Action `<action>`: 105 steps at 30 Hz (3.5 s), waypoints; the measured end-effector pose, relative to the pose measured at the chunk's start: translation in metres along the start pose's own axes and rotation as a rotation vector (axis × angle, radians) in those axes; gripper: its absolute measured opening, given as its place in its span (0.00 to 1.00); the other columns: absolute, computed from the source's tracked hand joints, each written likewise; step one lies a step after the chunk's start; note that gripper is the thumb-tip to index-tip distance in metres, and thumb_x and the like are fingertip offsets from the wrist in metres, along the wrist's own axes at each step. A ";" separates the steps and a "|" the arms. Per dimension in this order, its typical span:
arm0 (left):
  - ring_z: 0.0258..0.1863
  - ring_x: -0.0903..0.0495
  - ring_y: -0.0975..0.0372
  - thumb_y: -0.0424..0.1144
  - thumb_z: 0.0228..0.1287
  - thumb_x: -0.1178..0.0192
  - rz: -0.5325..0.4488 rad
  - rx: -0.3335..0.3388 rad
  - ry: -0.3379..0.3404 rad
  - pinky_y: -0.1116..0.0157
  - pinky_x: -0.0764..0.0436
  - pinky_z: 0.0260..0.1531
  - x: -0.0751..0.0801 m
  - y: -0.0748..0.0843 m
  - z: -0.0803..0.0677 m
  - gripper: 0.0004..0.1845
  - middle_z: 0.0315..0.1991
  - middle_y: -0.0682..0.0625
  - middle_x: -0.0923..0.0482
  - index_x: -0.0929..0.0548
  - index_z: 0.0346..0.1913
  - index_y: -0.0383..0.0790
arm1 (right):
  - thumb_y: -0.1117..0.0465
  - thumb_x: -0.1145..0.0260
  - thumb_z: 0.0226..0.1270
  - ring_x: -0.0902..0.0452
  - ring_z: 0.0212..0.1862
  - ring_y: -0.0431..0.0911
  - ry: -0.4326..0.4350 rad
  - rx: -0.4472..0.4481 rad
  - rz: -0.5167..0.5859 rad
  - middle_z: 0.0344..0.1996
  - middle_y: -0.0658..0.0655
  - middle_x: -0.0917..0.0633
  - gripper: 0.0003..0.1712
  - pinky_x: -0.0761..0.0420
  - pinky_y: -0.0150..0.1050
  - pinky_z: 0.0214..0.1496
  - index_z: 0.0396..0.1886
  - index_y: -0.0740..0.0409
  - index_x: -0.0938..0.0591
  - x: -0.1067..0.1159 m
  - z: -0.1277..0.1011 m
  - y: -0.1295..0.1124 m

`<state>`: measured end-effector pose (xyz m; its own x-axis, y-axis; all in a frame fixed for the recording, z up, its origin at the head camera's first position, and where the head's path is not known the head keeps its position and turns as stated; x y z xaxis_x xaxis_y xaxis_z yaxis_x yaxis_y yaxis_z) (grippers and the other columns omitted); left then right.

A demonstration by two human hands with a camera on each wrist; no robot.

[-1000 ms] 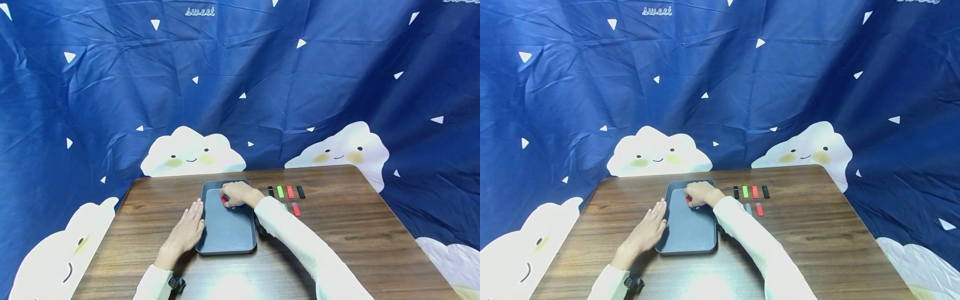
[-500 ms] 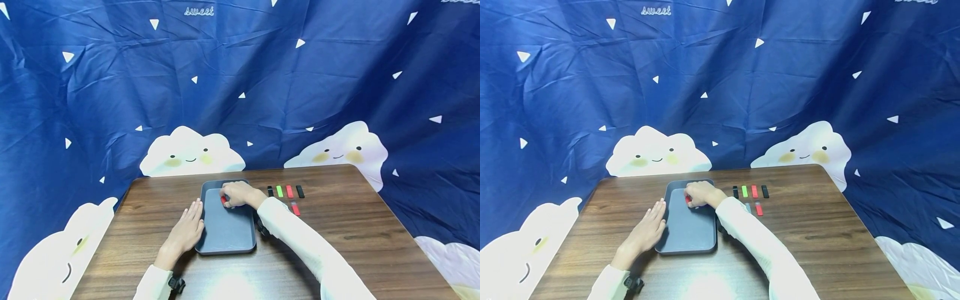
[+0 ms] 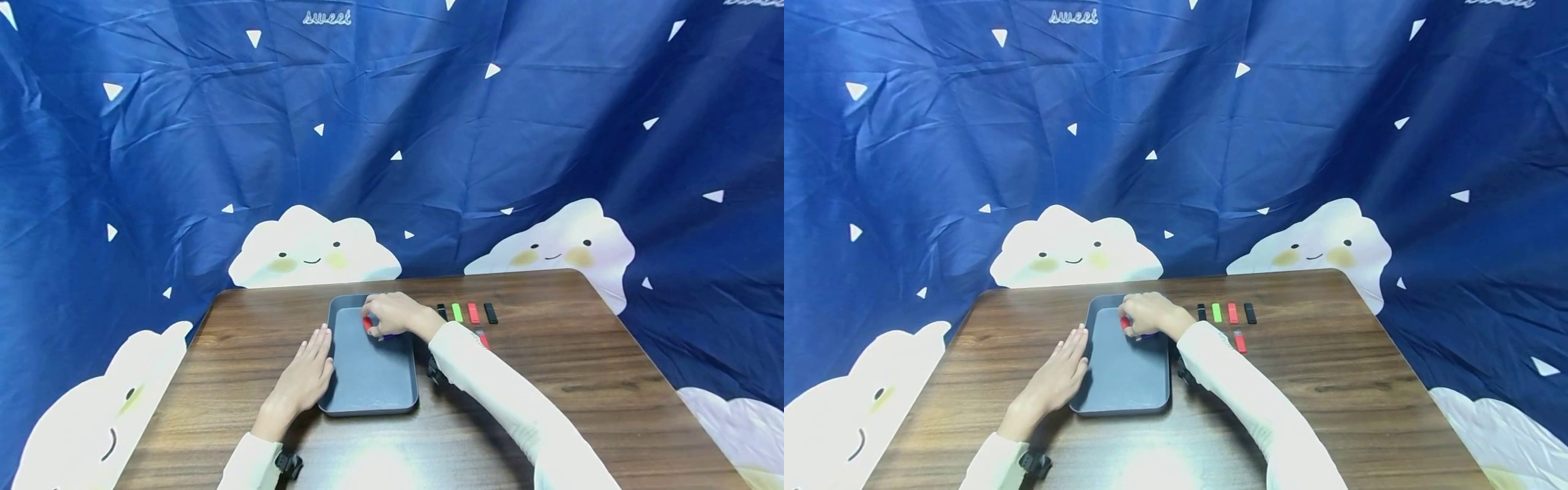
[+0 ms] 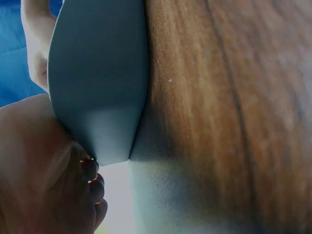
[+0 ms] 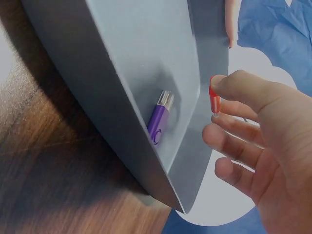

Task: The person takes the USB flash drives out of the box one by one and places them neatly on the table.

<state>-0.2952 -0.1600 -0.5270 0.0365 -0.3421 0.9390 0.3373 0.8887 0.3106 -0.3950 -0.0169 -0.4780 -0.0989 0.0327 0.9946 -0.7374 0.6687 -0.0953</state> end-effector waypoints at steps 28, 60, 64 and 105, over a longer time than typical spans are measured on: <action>0.86 0.47 0.43 0.40 0.85 0.54 0.000 0.028 -0.039 0.42 0.43 0.84 -0.001 -0.002 0.002 0.33 0.86 0.35 0.49 0.45 0.83 0.26 | 0.45 0.26 0.69 0.15 0.47 0.46 0.090 0.039 -0.029 0.59 0.48 0.14 0.23 0.12 0.44 0.49 0.60 0.47 0.12 0.024 -0.022 -0.003; 0.85 0.45 0.41 0.39 0.85 0.54 0.000 0.007 -0.016 0.41 0.41 0.83 -0.002 0.000 0.000 0.32 0.85 0.33 0.48 0.44 0.82 0.24 | 0.46 0.26 0.68 0.15 0.46 0.44 0.132 0.062 -0.010 0.56 0.49 0.14 0.22 0.14 0.45 0.45 0.58 0.47 0.11 0.039 -0.047 -0.004; 0.84 0.43 0.40 0.38 0.84 0.54 0.000 0.002 -0.004 0.40 0.40 0.82 -0.002 0.001 0.000 0.32 0.84 0.32 0.46 0.42 0.82 0.24 | 0.46 0.27 0.69 0.14 0.47 0.44 0.144 0.065 -0.019 0.57 0.48 0.14 0.22 0.13 0.44 0.45 0.58 0.47 0.11 0.042 -0.051 -0.003; 0.85 0.45 0.41 0.38 0.85 0.54 -0.015 0.017 0.009 0.40 0.42 0.83 -0.007 0.002 -0.002 0.32 0.85 0.32 0.48 0.44 0.83 0.25 | 0.46 0.28 0.67 0.25 0.29 0.35 0.267 0.058 -0.037 0.53 0.43 0.14 0.17 0.21 0.35 0.31 0.52 0.43 0.10 0.059 -0.093 0.016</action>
<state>-0.2927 -0.1562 -0.5328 0.0401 -0.3576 0.9330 0.3216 0.8887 0.3268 -0.3504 0.0643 -0.4172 0.1026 0.2092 0.9725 -0.7752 0.6295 -0.0536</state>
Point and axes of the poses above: each hand's wrist, its own z-axis towards the middle knuckle, its own x-axis out of the back of the hand, y = z × x, the point moved 9 cm from there along z, towards the middle knuckle
